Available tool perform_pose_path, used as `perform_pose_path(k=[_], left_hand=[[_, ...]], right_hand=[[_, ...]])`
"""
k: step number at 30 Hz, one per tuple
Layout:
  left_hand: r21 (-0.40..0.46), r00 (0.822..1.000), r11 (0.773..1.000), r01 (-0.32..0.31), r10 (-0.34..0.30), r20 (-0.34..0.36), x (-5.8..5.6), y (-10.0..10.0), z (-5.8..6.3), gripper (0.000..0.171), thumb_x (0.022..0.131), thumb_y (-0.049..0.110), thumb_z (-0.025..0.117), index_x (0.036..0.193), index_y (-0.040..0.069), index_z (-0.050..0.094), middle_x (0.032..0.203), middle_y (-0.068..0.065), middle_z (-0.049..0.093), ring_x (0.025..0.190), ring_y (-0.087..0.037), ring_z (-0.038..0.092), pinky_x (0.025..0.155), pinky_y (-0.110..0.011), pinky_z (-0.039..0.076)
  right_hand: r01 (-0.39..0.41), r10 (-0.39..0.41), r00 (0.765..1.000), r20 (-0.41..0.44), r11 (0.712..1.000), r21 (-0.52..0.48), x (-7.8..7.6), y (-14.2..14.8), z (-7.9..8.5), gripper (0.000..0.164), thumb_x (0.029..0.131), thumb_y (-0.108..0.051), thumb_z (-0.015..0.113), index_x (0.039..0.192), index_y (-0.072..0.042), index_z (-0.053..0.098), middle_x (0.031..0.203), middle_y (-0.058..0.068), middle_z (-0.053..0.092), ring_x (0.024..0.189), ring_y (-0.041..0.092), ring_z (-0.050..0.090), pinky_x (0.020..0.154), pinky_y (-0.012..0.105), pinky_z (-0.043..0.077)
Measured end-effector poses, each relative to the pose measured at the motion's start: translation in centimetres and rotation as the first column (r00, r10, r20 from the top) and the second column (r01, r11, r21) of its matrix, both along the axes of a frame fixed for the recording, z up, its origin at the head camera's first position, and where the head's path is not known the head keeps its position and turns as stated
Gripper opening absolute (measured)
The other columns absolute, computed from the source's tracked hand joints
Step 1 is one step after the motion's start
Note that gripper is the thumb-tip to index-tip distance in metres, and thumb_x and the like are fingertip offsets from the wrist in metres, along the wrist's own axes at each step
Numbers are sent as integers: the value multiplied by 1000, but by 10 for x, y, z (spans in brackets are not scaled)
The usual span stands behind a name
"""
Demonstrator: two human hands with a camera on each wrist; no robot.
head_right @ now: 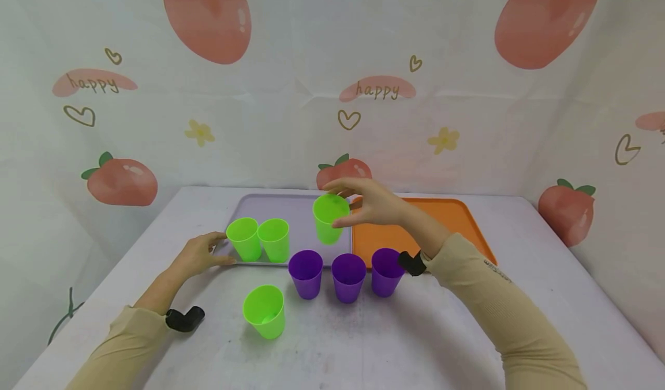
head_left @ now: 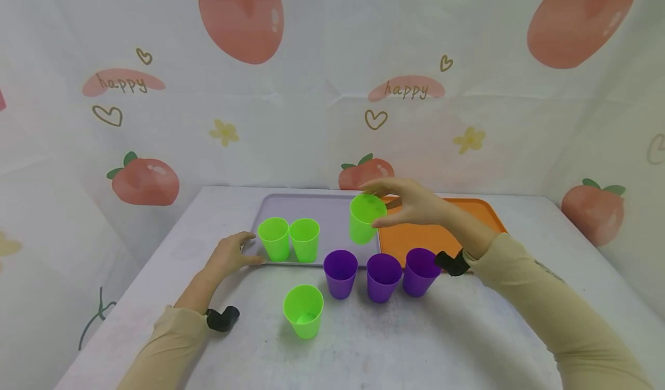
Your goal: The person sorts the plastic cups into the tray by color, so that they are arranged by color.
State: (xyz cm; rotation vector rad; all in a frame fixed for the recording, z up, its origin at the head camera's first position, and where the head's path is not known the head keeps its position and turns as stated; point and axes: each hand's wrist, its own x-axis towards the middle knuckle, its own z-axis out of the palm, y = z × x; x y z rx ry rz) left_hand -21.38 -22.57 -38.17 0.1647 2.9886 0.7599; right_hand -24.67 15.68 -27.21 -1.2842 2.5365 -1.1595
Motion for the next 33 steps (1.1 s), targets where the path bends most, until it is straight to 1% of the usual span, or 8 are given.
perform_pose_path(k=[6, 13, 17, 20, 26, 33], left_hand=[[-2, 1000, 1000, -1, 1, -2, 0, 0, 0, 69, 74, 26, 77, 128, -6, 49, 128, -31, 52, 116, -47, 50, 98, -55, 44], [2, 1000, 1000, -3, 3, 2, 0, 0, 0, 69, 74, 26, 77, 128, -6, 49, 128, -31, 52, 117, -47, 50, 97, -55, 44], [2, 1000, 1000, 0, 0, -6, 0, 0, 0, 68, 74, 26, 78, 128, -6, 49, 127, -31, 52, 116, -47, 50, 97, -55, 44], [3, 1000, 1000, -2, 2, -4, 0, 0, -1, 69, 74, 26, 78, 127, -6, 49, 128, -30, 52, 116, -47, 50, 97, -55, 44], [5, 1000, 1000, -5, 5, 0, 0, 0, -1, 69, 74, 26, 78, 127, -6, 49, 128, -30, 52, 116, -47, 50, 97, -55, 44], [1, 1000, 1000, -5, 5, -10, 0, -1, -2, 66, 74, 25, 78, 126, -6, 50, 126, -30, 54, 115, -47, 51, 96, -55, 45]], right_hand=[[-22, 22, 1000, 15, 1000, 19, -8, -5, -3, 60, 74, -14, 78, 129, -7, 53, 128, 10, 57, 112, 26, 57, 90, 37, 55], [-48, 46, 997, 58, 998, 33, -20, -11, -5, 58, 74, -13, 78, 127, -6, 54, 129, 12, 56, 115, 29, 56, 92, 42, 53], [-58, 55, 997, 48, 996, 63, -25, -15, -5, 58, 75, -16, 78, 127, -7, 55, 129, 11, 57, 116, 30, 56, 90, 39, 55], [-63, 59, 997, 54, 994, 87, -28, -18, -4, 58, 75, -17, 78, 128, -8, 54, 129, 11, 57, 117, 31, 56, 89, 38, 55], [-73, 60, 993, 98, 989, 131, -35, -23, -5, 60, 76, -18, 78, 130, -9, 53, 131, 10, 56, 120, 32, 54, 91, 41, 54], [-94, 71, 988, 133, 980, 175, -44, -31, -7, 63, 76, -17, 77, 132, -6, 49, 131, 15, 56, 118, 33, 56, 94, 45, 52]])
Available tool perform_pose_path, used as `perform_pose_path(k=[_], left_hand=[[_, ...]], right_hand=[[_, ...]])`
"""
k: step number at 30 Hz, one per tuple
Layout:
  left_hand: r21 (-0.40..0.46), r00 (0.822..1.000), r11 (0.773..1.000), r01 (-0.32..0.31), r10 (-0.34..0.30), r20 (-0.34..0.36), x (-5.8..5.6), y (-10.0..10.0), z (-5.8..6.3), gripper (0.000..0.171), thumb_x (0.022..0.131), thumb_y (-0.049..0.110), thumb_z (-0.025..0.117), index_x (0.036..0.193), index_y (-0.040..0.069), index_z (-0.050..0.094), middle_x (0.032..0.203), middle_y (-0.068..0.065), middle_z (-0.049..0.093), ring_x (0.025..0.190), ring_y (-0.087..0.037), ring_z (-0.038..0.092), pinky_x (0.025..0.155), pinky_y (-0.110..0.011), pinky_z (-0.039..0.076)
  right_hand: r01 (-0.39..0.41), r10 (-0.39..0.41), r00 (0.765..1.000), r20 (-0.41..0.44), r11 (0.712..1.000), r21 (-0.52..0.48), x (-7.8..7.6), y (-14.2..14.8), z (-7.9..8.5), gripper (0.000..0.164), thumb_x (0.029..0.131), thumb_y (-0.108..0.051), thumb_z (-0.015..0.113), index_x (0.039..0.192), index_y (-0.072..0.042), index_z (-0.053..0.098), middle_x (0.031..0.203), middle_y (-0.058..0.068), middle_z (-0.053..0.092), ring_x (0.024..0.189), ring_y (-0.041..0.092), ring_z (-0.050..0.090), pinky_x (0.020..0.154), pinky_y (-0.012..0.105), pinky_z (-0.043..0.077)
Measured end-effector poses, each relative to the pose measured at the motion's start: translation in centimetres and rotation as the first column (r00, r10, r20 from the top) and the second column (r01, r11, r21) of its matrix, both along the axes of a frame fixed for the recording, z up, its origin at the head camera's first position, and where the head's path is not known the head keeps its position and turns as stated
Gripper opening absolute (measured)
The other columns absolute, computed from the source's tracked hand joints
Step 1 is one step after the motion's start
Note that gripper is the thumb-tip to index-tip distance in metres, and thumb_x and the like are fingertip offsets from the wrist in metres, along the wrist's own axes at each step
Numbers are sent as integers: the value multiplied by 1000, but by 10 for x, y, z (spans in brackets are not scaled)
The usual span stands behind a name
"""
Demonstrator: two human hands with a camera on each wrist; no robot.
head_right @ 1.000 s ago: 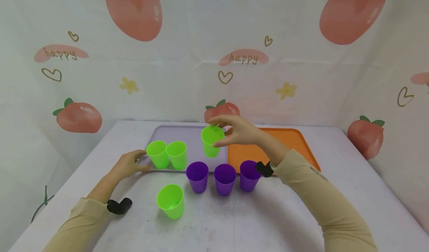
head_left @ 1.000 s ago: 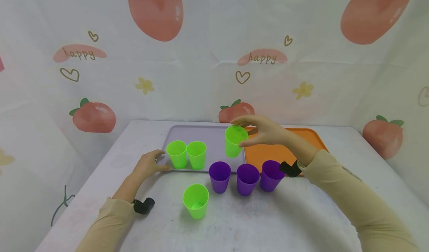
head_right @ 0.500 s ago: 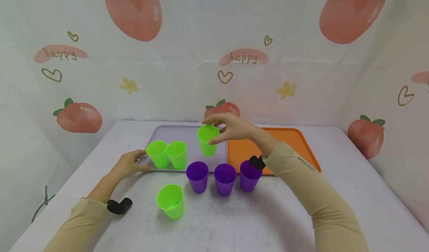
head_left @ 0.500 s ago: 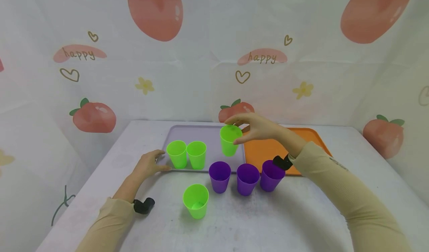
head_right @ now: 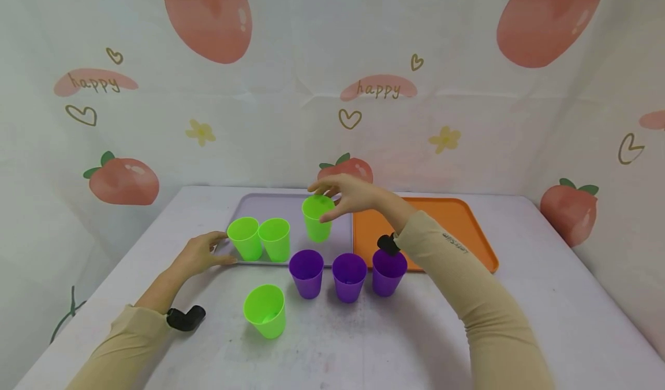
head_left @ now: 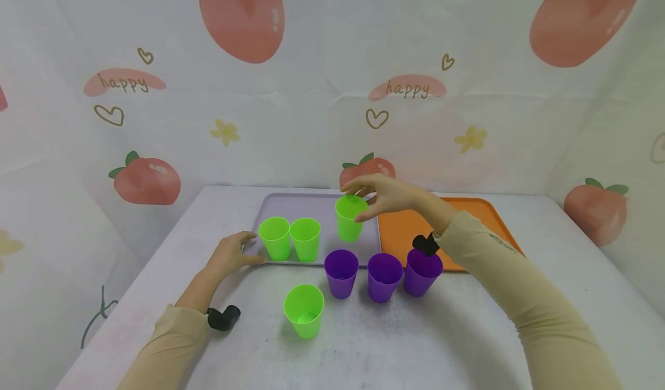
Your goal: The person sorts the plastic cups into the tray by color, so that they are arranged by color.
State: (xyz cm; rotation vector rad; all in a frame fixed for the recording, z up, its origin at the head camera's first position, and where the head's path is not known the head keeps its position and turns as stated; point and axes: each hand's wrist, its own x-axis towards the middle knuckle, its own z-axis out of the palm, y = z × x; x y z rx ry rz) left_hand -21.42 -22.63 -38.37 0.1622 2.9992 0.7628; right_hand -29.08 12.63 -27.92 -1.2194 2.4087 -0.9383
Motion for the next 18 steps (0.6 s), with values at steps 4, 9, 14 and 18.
perform_pose_path(k=[4, 9, 14, 18], left_hand=[[3, 1000, 1000, 2, -2, -2, 0, 0, 0, 66, 74, 25, 78, 126, -6, 50, 126, -31, 54, 115, -47, 51, 95, -55, 45], [2, 1000, 1000, 2, -2, 0, 0, 0, 1, 67, 74, 25, 77, 126, -6, 50, 126, -31, 54, 115, -47, 51, 95, -55, 45], [1, 1000, 1000, -6, 6, 16, 0, 1, 1, 68, 75, 26, 77, 128, -6, 49, 128, -30, 52, 117, -47, 49, 97, -55, 44], [-4, 1000, 1000, -5, 5, 14, 0, 1, 1, 68, 74, 26, 77, 127, -6, 49, 128, -30, 52, 117, -47, 50, 97, -54, 44]], right_hand=[[-19, 19, 1000, 5, 1000, 20, -5, -5, -4, 64, 76, -16, 77, 132, -3, 49, 130, 17, 56, 118, 34, 56, 95, 46, 51], [-42, 41, 999, 30, 998, 37, -8, -12, -7, 66, 74, -15, 78, 132, -1, 48, 129, 20, 57, 118, 36, 56, 97, 44, 50], [-71, 68, 996, 50, 996, 62, -13, -18, -12, 66, 75, -16, 77, 132, -2, 47, 131, 19, 55, 119, 37, 55, 99, 44, 49], [-83, 77, 995, 67, 993, 82, -15, -22, -14, 67, 75, -16, 78, 133, -2, 47, 130, 18, 55, 120, 37, 55, 100, 46, 47]])
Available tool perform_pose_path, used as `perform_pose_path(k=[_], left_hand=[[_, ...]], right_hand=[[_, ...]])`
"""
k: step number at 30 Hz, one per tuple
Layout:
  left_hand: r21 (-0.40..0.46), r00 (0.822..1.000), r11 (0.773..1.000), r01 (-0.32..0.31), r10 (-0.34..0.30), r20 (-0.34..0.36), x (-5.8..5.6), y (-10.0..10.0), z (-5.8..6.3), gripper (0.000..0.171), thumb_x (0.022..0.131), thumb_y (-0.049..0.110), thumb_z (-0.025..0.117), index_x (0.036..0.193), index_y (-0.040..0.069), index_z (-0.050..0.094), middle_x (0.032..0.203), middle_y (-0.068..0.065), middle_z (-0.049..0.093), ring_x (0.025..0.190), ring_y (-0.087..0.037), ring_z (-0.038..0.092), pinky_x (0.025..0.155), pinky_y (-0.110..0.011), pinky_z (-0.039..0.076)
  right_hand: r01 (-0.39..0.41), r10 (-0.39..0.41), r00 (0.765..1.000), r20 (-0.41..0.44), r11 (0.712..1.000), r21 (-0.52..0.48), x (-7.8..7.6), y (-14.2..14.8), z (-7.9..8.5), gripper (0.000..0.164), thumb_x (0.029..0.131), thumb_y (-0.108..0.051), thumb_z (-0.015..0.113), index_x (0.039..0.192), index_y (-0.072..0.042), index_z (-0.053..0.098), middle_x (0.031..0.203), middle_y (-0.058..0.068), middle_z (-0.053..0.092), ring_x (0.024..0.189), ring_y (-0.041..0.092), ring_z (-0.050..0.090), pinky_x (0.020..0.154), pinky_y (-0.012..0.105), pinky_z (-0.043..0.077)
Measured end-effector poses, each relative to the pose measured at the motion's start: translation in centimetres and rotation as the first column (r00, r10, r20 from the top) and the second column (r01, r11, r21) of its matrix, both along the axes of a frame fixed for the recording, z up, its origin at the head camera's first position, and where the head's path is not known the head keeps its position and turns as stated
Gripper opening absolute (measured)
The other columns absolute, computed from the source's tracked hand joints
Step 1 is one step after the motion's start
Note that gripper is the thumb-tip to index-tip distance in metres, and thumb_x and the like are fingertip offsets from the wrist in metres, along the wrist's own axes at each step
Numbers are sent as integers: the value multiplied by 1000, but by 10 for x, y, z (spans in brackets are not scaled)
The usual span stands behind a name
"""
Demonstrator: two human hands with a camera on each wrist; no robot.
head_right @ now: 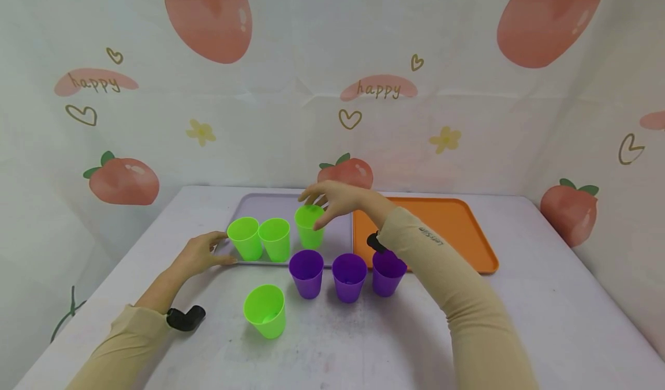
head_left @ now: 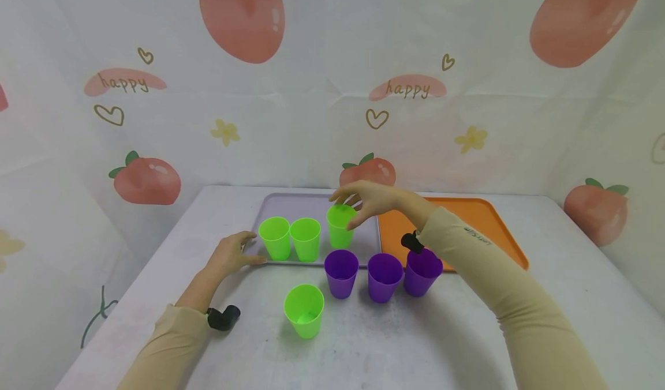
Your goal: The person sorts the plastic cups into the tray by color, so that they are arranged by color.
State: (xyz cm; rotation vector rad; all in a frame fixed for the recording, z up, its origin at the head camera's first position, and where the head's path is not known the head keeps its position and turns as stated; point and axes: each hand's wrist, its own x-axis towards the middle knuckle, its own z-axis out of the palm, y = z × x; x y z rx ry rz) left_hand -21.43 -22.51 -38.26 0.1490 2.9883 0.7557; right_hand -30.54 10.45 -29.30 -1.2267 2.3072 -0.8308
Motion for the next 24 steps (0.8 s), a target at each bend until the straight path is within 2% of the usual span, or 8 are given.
perform_pose_path(k=[9, 24], left_hand=[[-1, 1000, 1000, 10, -10, -7, 0, -1, 0, 67, 74, 25, 77, 127, -7, 49, 127, -30, 53, 116, -47, 50, 97, -54, 44], [-2, 1000, 1000, 16, -16, -5, 0, -1, 0, 69, 75, 27, 77, 128, -7, 49, 131, -30, 50, 120, -47, 47, 100, -55, 42]], right_hand=[[-9, 8, 1000, 12, 999, 54, -1, -9, -5, 67, 73, -18, 79, 133, -6, 49, 130, 15, 56, 119, 31, 57, 101, 42, 48], [-38, 27, 996, 85, 991, 129, -1, -18, -11, 71, 75, -17, 78, 136, -8, 43, 134, 15, 51, 125, 33, 50, 107, 48, 40]])
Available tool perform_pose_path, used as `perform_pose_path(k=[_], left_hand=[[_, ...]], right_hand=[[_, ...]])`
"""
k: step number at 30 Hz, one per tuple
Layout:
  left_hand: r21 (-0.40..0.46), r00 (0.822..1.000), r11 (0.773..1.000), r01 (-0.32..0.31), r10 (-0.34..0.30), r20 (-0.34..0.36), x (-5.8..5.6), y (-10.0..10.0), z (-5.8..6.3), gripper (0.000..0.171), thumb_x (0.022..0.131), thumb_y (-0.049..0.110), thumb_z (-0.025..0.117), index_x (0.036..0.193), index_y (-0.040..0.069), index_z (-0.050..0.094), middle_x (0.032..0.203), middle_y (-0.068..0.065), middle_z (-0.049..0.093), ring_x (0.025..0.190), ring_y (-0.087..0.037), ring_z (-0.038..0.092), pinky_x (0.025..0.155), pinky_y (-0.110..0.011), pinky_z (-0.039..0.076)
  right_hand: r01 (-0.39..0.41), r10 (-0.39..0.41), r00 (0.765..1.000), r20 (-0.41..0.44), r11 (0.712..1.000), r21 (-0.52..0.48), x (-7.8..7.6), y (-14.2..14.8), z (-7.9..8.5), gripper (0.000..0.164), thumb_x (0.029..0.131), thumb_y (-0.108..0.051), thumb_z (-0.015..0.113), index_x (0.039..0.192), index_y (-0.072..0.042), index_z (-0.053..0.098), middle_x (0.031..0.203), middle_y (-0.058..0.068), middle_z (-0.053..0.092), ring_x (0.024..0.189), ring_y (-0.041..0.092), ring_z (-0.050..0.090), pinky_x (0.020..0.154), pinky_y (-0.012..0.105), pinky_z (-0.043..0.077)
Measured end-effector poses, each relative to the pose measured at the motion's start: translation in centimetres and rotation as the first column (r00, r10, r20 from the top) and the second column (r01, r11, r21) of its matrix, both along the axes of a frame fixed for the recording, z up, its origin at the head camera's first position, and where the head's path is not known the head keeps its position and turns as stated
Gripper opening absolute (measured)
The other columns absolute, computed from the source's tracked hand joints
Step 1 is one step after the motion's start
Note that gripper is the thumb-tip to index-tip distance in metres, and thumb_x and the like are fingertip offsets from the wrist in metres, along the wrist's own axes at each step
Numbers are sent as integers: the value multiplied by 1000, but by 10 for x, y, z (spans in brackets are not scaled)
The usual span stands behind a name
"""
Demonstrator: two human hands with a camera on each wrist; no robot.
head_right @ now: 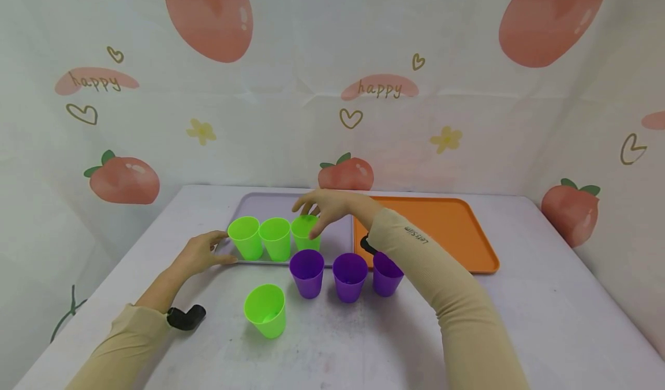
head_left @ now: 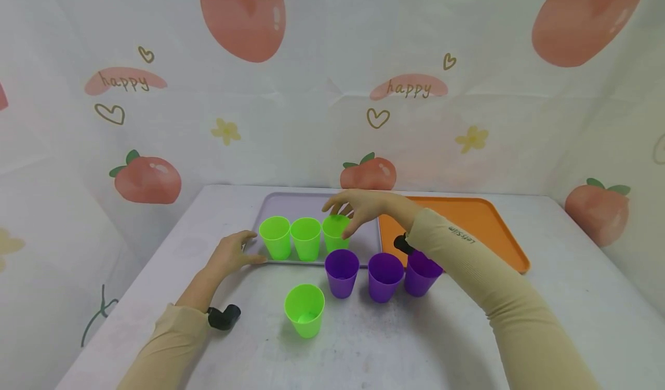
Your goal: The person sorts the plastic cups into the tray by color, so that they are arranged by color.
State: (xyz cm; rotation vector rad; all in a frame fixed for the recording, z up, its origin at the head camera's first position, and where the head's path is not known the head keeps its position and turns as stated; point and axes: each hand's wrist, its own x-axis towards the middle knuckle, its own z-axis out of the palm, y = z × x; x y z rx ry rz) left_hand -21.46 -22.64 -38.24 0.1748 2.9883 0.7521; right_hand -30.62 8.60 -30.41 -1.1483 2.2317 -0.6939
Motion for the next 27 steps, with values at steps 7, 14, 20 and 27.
perform_pose_path(k=[7, 14, 20, 27], left_hand=[[-3, 1000, 1000, 0, 0, 1, 0, 0, 1, 69, 75, 27, 77, 128, -7, 49, 130, -30, 50, 119, -47, 48, 100, -55, 42], [-2, 1000, 1000, -5, 5, 7, -1, 1, 1, 69, 75, 26, 77, 128, -7, 49, 130, -30, 50, 119, -47, 48, 99, -55, 42], [-6, 1000, 1000, -6, 6, 10, -1, 1, -1, 69, 75, 26, 77, 128, -7, 49, 130, -31, 50, 119, -47, 48, 99, -55, 42], [-8, 1000, 1000, -5, 5, 8, 0, 1, 0, 69, 74, 26, 77, 128, -7, 48, 130, -31, 50, 118, -48, 48, 99, -55, 43]], right_hand=[[1, -1, 1000, 12, 1000, 3, 2, -1, -2, 71, 74, -14, 78, 135, -8, 44, 134, 16, 52, 124, 35, 52, 107, 47, 41], [7, -8, 1000, 29, 1000, 5, 4, -1, -2, 72, 73, -12, 78, 136, -7, 43, 135, 17, 51, 125, 36, 51, 107, 49, 40], [10, -10, 1000, 14, 1000, -26, 4, 2, 4, 74, 74, -16, 78, 137, -6, 41, 137, 20, 49, 126, 35, 50, 108, 50, 39], [17, -33, 994, -102, 988, -150, 10, 9, 21, 58, 81, -19, 73, 132, -4, 48, 127, 17, 58, 116, 31, 59, 101, 47, 46]])
